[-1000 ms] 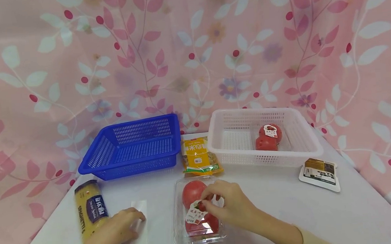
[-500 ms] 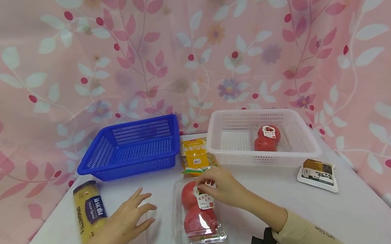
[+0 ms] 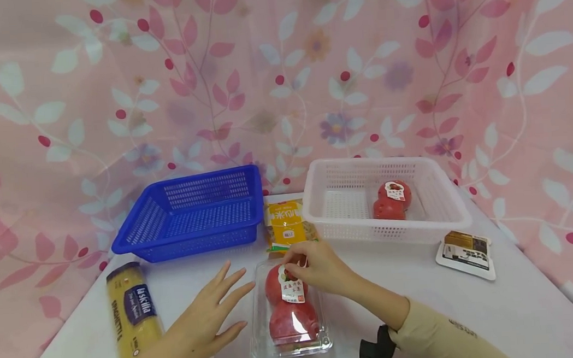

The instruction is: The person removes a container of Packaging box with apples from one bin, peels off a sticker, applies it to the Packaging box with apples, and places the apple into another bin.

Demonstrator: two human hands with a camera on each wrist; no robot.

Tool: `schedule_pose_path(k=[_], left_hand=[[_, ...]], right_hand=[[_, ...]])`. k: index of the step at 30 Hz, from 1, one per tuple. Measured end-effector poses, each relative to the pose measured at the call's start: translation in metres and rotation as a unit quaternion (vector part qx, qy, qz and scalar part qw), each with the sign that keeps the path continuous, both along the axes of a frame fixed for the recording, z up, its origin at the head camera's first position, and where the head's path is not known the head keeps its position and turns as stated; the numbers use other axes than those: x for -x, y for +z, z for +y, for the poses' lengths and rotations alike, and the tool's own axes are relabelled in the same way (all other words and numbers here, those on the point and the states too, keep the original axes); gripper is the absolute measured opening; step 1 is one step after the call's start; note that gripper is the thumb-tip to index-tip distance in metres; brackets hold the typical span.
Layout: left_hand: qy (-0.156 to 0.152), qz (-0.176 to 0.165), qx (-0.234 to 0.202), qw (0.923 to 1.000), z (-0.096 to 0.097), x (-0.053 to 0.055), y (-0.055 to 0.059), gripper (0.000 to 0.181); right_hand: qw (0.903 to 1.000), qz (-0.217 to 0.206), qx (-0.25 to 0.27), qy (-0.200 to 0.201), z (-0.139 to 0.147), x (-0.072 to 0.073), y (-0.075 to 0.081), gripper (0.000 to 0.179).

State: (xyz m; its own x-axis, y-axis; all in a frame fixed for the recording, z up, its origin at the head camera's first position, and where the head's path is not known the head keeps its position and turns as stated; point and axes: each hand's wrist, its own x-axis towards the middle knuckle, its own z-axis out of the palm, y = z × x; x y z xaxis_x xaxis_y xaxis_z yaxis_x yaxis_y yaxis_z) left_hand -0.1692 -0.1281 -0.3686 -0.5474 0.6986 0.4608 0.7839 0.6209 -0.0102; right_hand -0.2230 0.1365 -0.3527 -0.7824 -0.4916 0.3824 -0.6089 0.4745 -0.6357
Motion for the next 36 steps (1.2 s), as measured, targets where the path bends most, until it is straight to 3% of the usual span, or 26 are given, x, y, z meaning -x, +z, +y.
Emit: schedule_pose_path(k=[10, 18, 22, 27, 36], left_hand=[[-0.025, -0.001, 0.007, 0.9997, 0.018, -0.002, -0.005, 0.068], [-0.002, -0.019, 0.052, 0.9985, 0.029, -0.004, -0.009, 0.058], [-0.013, -0.001, 0.063, 0.9979, 0.033, -0.002, -0.012, 0.055], [-0.039, 0.016, 0.077, 0.9961, 0.032, -0.001, -0.016, 0.052], [-0.041, 0.021, 0.119, 0.9919, 0.031, -0.006, -0.019, 0.057]], right_hand=[[0.9992, -0.028, 0.028, -0.006, -0.002, -0.005, 0.005, 0.004], [0.9983, -0.044, 0.024, 0.030, -0.006, -0.002, -0.004, 0.006], [0.9984, -0.046, 0.017, 0.030, -0.008, -0.001, -0.008, 0.003], [0.9991, -0.020, 0.013, 0.034, -0.008, 0.002, -0.014, 0.006], [0.9939, 0.094, -0.057, -0.012, -0.011, 0.002, -0.025, 0.009]])
